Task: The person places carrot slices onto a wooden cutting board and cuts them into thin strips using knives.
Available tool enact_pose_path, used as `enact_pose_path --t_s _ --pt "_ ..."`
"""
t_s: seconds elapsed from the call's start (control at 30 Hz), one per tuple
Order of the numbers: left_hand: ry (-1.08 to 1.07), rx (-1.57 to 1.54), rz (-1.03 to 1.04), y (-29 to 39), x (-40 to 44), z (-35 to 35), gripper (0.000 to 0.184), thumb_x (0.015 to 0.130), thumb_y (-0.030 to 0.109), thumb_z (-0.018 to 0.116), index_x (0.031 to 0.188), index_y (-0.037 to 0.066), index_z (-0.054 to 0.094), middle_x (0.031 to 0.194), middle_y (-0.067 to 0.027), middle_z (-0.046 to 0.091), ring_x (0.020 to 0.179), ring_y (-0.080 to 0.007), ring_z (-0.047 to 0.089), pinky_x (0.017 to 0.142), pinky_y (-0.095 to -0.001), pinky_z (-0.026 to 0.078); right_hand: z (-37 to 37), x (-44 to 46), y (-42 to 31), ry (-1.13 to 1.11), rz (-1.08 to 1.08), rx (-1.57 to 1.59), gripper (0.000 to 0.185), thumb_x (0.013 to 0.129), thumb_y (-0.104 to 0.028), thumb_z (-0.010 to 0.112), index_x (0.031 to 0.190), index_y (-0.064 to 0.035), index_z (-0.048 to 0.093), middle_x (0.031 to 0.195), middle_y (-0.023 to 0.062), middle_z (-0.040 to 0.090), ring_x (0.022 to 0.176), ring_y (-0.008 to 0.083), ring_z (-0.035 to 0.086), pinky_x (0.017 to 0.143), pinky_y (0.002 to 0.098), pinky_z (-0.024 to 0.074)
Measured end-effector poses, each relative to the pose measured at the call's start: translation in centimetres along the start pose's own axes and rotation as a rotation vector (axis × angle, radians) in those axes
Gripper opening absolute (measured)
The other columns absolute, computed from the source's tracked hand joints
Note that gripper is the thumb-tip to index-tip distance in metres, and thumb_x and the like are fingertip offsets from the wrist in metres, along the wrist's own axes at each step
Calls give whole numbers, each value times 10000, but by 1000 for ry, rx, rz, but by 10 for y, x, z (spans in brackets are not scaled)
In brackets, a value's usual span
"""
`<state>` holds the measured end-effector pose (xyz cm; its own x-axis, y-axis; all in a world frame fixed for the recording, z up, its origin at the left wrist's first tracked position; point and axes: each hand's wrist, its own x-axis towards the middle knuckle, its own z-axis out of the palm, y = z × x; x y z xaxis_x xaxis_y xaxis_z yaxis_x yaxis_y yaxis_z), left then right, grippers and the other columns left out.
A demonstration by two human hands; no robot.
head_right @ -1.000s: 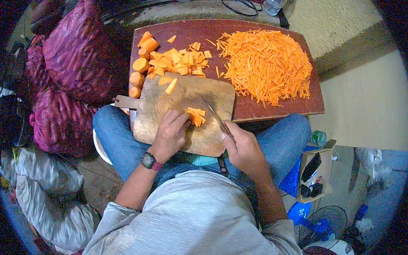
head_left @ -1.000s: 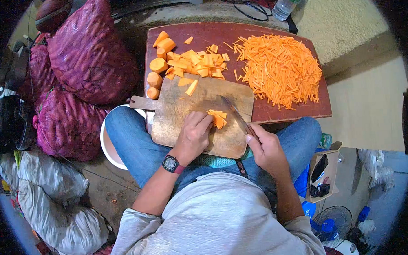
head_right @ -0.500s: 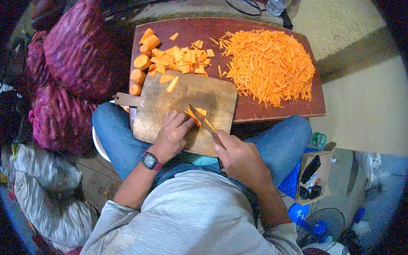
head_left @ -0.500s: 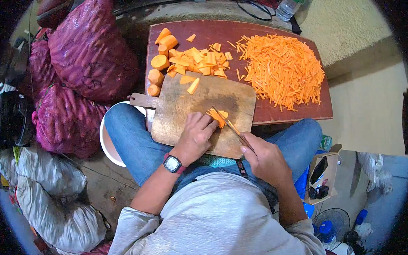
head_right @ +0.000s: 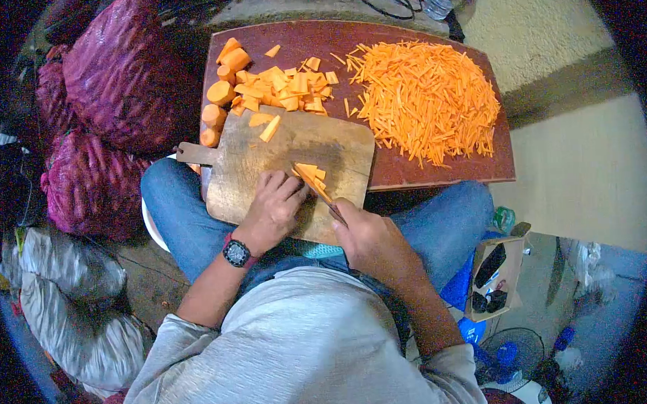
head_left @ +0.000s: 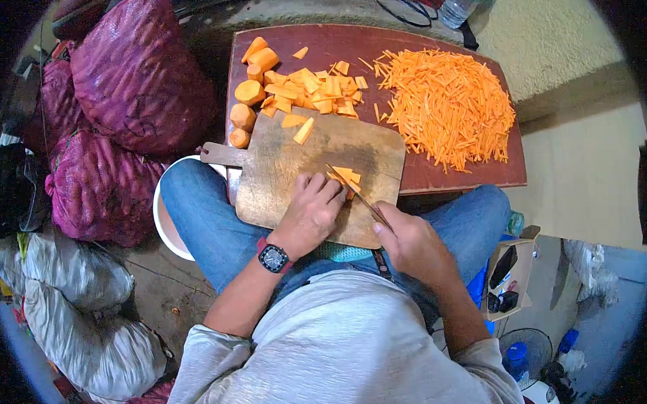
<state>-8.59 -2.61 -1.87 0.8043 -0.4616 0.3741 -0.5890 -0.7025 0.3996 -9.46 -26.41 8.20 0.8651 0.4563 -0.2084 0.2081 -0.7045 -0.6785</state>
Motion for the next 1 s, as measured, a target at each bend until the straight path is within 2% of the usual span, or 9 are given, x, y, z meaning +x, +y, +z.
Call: enact_pose_path --t_s 0.23,0.6,0.67,0.77,0.9,1.0 --pt "27 9 -2 -3 0 1 338 887 110 650 1179 -25 755 1097 -111 665 1067 -304 604 1007 -454 455 -12 0 -12 -24 -10 10 249 1068 -142 626 1264 11 620 1024 315 724 996 537 704 805 580 564" --pt "68 24 18 -5 1 4 338 900 111 638 1183 -28 758 1099 -110 678 1070 -305 614 1015 -465 464 -9 8 -8 -42 -39 33 235 1073 -144 615 1249 11 605 979 324 704 964 552 688 774 581 542" --pt "72 21 12 -4 -1 4 335 901 109 637 1182 -28 759 1098 -109 681 1069 -305 616 1013 -467 466 -15 4 -18 -84 45 53 223 1076 -150 612 1233 9 605 958 327 694 944 558 683 761 580 535" --pt "63 26 9 -2 1 3 329 903 110 640 1179 -26 759 1097 -109 687 1068 -306 620 1005 -467 470 4 13 -2 -57 59 25 216 1077 -149 614 1227 6 615 943 326 690 937 557 684 757 580 536" --pt "74 44 12 -3 0 2 318 900 116 650 1163 -20 766 1087 -110 687 1057 -305 619 990 -460 473 -5 14 -8 -80 33 34 223 1081 -149 609 1238 10 618 956 335 693 946 558 685 763 579 539" --pt "90 53 8 -2 -3 3 316 893 119 656 1154 -17 770 1077 -109 686 1054 -304 619 982 -457 475 -3 7 -9 -82 31 39 262 1102 -228 585 1254 -15 598 1029 331 732 979 550 711 808 633 563"
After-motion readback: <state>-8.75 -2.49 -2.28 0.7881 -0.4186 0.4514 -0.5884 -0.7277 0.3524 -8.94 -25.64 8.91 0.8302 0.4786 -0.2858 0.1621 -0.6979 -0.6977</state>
